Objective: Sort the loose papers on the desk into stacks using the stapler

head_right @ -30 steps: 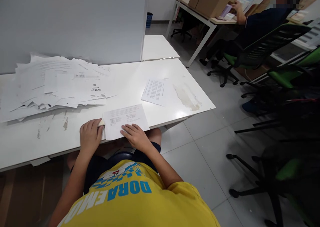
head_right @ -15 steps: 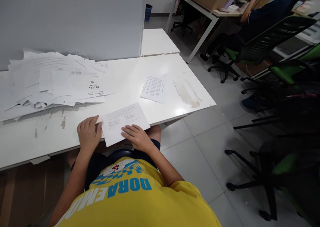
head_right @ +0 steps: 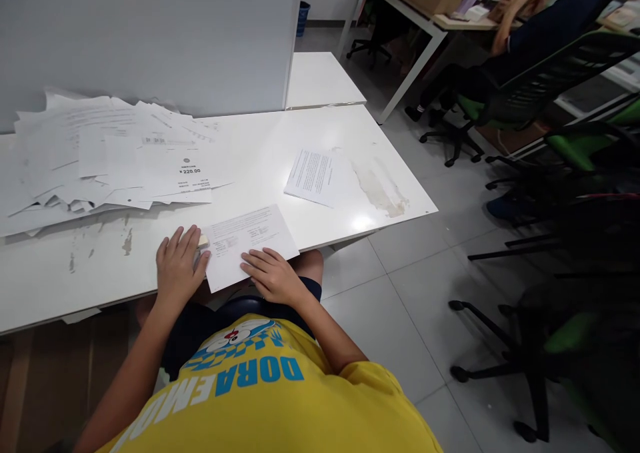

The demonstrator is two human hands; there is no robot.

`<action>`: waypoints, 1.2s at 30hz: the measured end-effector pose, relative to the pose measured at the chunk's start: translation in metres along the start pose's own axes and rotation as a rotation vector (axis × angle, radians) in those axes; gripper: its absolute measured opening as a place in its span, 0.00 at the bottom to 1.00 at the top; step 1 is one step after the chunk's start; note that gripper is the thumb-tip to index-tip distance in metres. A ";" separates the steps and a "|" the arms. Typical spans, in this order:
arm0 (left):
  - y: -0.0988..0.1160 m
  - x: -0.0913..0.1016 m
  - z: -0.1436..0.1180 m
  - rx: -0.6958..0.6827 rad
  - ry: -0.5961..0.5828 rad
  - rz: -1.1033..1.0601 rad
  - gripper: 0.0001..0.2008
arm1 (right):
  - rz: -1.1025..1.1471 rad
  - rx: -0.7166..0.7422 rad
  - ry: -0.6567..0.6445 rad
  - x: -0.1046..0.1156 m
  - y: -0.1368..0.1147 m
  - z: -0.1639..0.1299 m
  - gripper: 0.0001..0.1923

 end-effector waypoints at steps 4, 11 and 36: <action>0.001 -0.004 0.000 -0.007 -0.031 0.026 0.24 | -0.011 0.002 0.009 -0.001 -0.001 0.000 0.22; 0.003 -0.003 -0.002 0.016 -0.047 0.042 0.25 | -0.130 -0.020 -0.011 0.001 0.007 0.003 0.24; -0.068 0.069 -0.022 0.821 -0.112 -0.671 0.30 | -0.143 0.160 0.054 -0.023 -0.035 0.042 0.21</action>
Point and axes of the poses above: each hand's wrist, its own z-axis towards the middle knuckle, its own x-axis out of the back of the hand, y = z × x, the point moved 8 cm from there along z, towards the middle knuckle, and after that the axes turned 1 degree about x, right-handed, at the moved point
